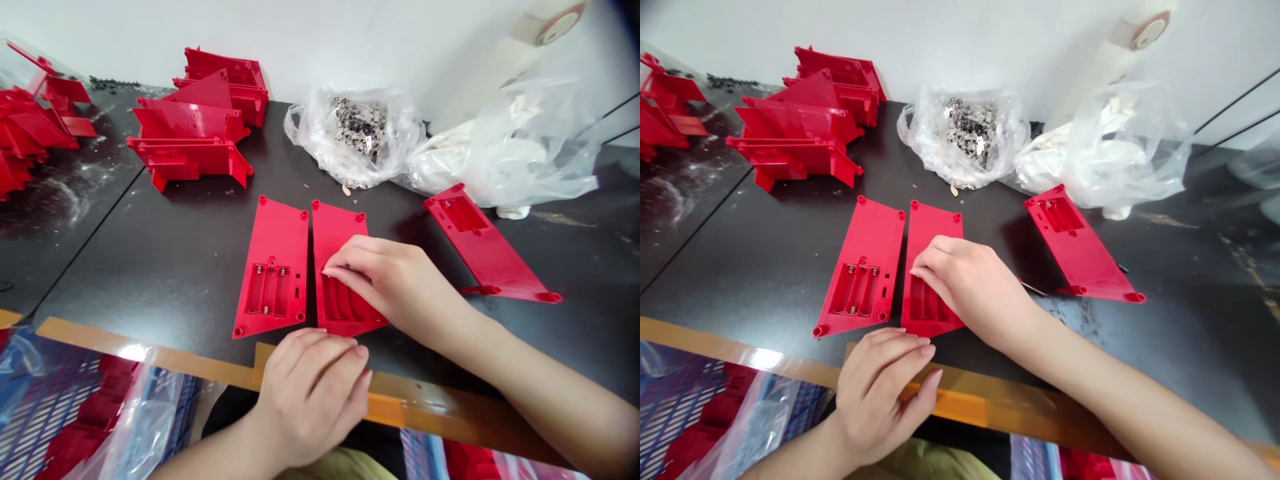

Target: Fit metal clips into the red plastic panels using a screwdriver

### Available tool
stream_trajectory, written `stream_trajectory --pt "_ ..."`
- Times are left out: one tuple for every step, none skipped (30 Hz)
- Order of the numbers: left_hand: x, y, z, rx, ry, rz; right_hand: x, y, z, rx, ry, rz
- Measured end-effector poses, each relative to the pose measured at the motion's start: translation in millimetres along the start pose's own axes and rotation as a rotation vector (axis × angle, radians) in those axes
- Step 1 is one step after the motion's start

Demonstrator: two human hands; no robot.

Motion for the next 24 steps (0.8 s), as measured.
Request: stream_trajectory --pt "0.1 -0.2 0.0 -0.001 0.000 0.003 0.1 0.0 0.8 0.023 0.016 0.001" --pt "0.2 -0.3 0.2 -0.002 0.001 0.007 0.2 -0.2 1.5 0.046 0.031 0.002" --pt "0.3 -0.3 0.3 -0.002 0.002 0.010 0.3 -0.4 1.8 0.067 0.041 0.001" --pt "0.4 -0.1 0.4 -0.002 0.004 0.011 0.3 -0.6 1.7 0.083 0.042 -0.004" --pt "0.5 0.1 0.6 -0.002 0.006 0.013 0.3 -0.8 1.2 0.090 0.036 -0.010" --pt "0.5 0.3 0.7 -0.001 0.007 0.016 0.3 -0.9 0.4 0.083 0.024 -0.014" --pt "0.4 0.6 0.8 0.000 0.008 0.016 0.1 -0.6 -0.4 0.055 0.010 -0.023" --pt "0.2 0.8 1.0 0.000 0.009 0.017 -0.3 -0.1 -1.3 0.013 -0.009 -0.030" --pt "0.0 0.9 1.1 0.002 0.012 0.019 -0.8 1.0 -2.2 -0.033 -0.029 -0.041" --pt "-0.3 1.0 1.3 0.004 0.016 0.018 -1.3 2.7 -3.3 -0.072 -0.053 -0.054" --pt "-0.6 1.0 1.4 0.006 0.019 0.018 -1.9 4.8 -4.4 -0.100 -0.077 -0.072" --pt "-0.8 0.9 1.4 0.008 0.020 0.017 -2.4 7.1 -5.5 -0.114 -0.097 -0.088" --pt "-0.8 0.8 1.5 0.010 0.022 0.018 -2.6 9.2 -6.3 -0.115 -0.108 -0.097" --pt "-0.7 0.7 1.6 0.013 0.023 0.020 -2.7 10.7 -6.9 -0.108 -0.110 -0.098" --pt "-0.5 0.7 1.6 0.014 0.023 0.023 -2.6 11.5 -7.0 -0.102 -0.099 -0.090" --pt "-0.2 0.6 1.6 0.014 0.023 0.026 -2.2 11.3 -6.6 -0.095 -0.076 -0.071" --pt "0.1 0.7 1.6 0.013 0.023 0.029 -1.6 10.4 -5.8 -0.084 -0.047 -0.052" --pt "0.2 0.8 1.6 0.011 0.023 0.030 -0.9 9.1 -4.9 -0.066 -0.020 -0.037" --pt "0.3 1.0 1.6 0.009 0.024 0.029 -0.1 7.5 -3.9 -0.042 0.003 -0.025" --pt "0.2 1.1 1.5 0.007 0.024 0.028 0.7 5.8 -2.8 -0.013 0.022 -0.018" --pt "0.1 1.2 1.5 0.008 0.025 0.027 1.4 4.1 -1.6 0.022 0.035 -0.018" --pt "-0.1 1.2 1.4 0.009 0.024 0.026 2.2 2.7 -0.4 0.062 0.045 -0.023" --pt "-0.2 1.1 1.4 0.010 0.025 0.027 2.9 1.6 0.9 0.100 0.055 -0.028" --pt "-0.2 1.1 1.4 0.009 0.024 0.027 3.7 0.7 2.5 0.135 0.071 -0.036"
Point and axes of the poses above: each hand's wrist, its own x-axis away from the middle knuckle, its own y-axis out of the back of the hand, z = x × y, the point moved 4 cm from there along -x, towards the middle knuckle, and after that the axes turned 10 degrees about -z, right-handed, at the moved point
